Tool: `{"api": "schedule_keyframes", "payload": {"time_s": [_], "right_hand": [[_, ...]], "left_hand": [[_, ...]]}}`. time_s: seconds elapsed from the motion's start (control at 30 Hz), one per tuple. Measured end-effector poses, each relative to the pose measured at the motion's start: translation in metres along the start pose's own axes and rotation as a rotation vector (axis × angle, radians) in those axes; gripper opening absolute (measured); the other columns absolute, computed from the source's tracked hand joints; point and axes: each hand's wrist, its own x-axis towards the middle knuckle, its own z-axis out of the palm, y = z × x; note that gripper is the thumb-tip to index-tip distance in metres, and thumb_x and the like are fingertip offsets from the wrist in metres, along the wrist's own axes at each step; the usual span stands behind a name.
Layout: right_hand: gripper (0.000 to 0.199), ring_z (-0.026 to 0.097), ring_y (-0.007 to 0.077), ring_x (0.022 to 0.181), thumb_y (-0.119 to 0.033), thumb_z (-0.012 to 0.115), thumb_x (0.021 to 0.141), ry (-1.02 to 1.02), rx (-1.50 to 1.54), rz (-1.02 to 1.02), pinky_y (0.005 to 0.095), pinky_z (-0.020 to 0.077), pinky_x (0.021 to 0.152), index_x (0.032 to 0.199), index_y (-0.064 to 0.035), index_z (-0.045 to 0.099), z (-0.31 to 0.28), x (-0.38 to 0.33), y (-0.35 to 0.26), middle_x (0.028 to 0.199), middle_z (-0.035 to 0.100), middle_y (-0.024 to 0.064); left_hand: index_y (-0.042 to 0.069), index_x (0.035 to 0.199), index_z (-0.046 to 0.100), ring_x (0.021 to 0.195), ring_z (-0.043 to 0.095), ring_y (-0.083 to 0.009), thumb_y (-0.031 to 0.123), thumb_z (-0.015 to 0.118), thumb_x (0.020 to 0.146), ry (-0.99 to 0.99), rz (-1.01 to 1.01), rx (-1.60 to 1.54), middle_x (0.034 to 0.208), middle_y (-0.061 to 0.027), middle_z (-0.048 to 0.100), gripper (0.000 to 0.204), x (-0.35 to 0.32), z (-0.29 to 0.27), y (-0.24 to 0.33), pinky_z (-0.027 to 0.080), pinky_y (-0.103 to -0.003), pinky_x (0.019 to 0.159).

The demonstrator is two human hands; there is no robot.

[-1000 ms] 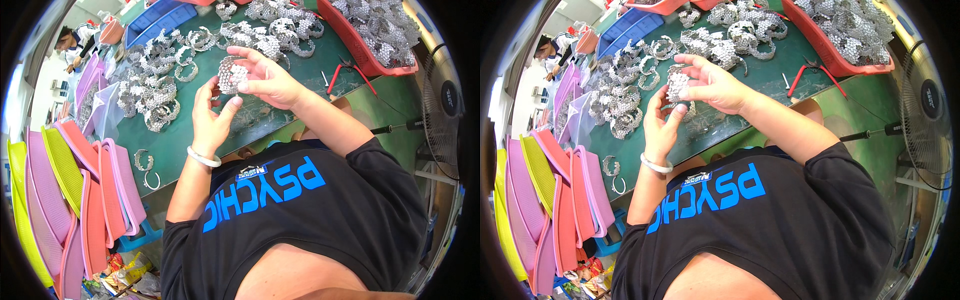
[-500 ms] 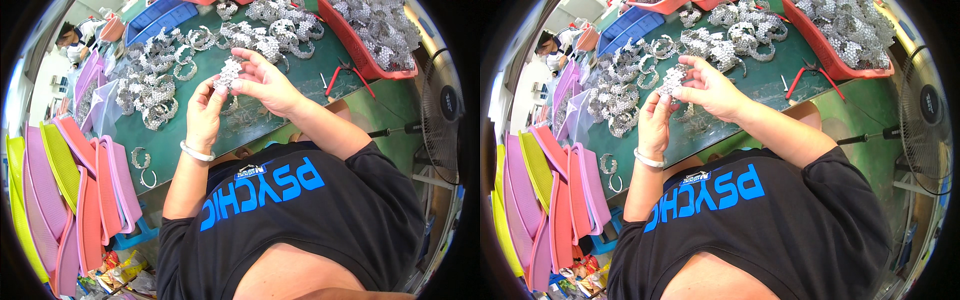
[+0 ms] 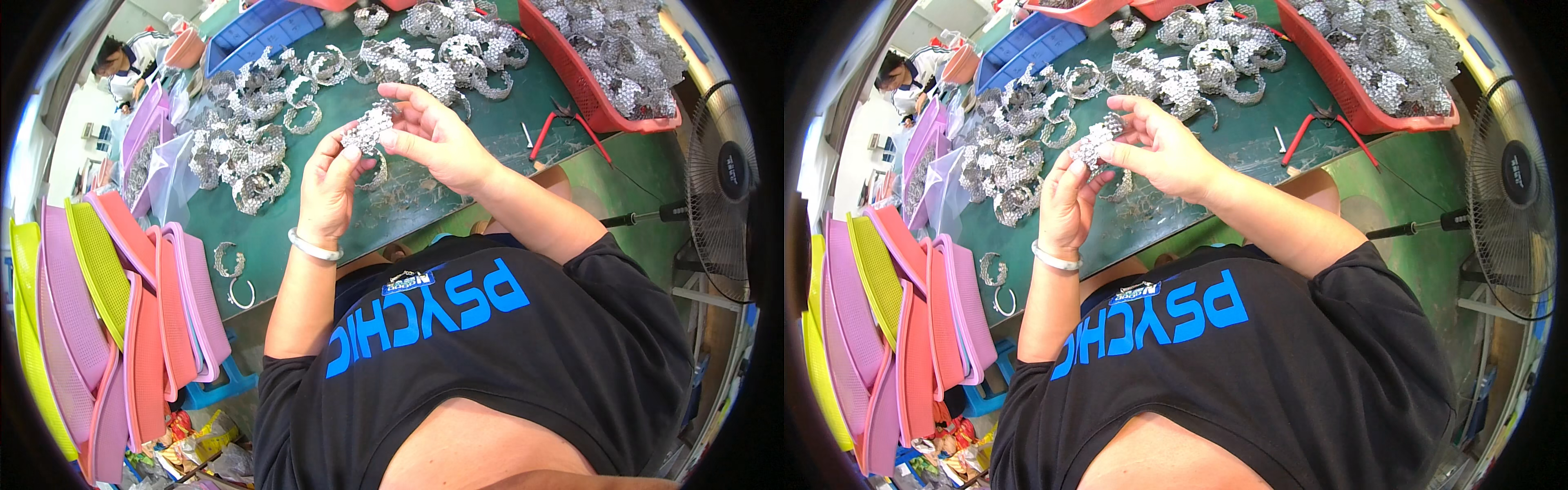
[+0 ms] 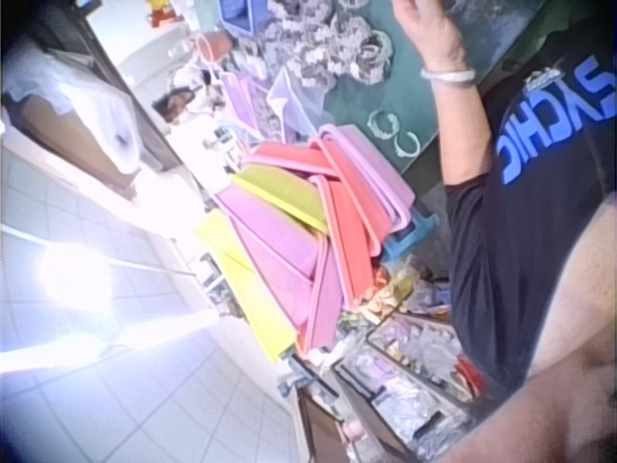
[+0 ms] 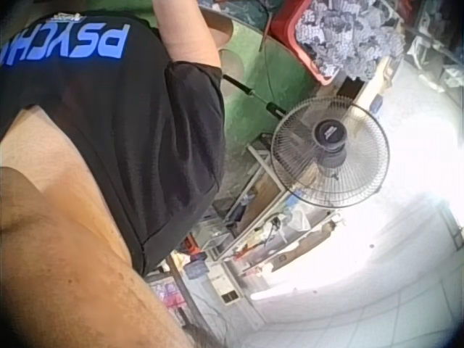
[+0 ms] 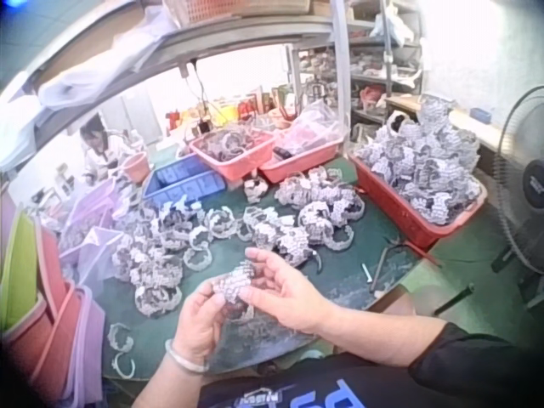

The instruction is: The person picks up small circular metal lattice pieces, joins them together by hand, and places the assembled components into a pink tray on a production table.

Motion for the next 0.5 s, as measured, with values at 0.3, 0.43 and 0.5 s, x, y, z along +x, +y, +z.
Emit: {"api": "schedule_keyframes", "payload": {"time_s": [0.3, 0.43, 0.5], "right_hand": [[0.061, 0.048, 0.0139, 0.098, -0.008, 0.066, 0.077, 0.069, -0.382, -0.08, 0.0283, 0.0395, 0.087, 0.128, -0.0042, 0.034, 0.0019, -0.0034, 0.001, 0.108, 0.048, 0.0068], [0.061, 0.047, 0.0142, 0.1, -0.01, 0.067, 0.076, 0.075, -0.442, -0.107, 0.0287, 0.0383, 0.087, 0.128, -0.0043, 0.035, 0.0015, -0.0044, -0.0004, 0.108, 0.048, 0.0067], [0.061, 0.047, 0.0141, 0.1, -0.01, 0.067, 0.076, 0.073, -0.429, -0.11, 0.0286, 0.0379, 0.087, 0.128, -0.0043, 0.035, 0.0014, -0.0041, 0.0008, 0.108, 0.048, 0.0065]], "left_hand": [[0.0, 0.125, 0.039, 0.104, 0.051, -0.0175, 0.02, 0.054, 0.086, -0.095, -0.059, -0.267, 0.117, -0.0104, 0.051, 0.046, 0.0022, -0.0027, -0.0041, 0.045, -0.034, 0.085], [0.001, 0.124, 0.04, 0.104, 0.052, -0.0178, 0.022, 0.053, 0.086, -0.096, -0.08, -0.287, 0.117, -0.0103, 0.051, 0.046, 0.0034, -0.0043, -0.0063, 0.045, -0.034, 0.086], [0.001, 0.124, 0.04, 0.104, 0.052, -0.0178, 0.023, 0.053, 0.086, -0.096, -0.09, -0.306, 0.117, -0.0102, 0.051, 0.046, 0.0036, -0.0053, -0.0075, 0.044, -0.034, 0.087]]}}
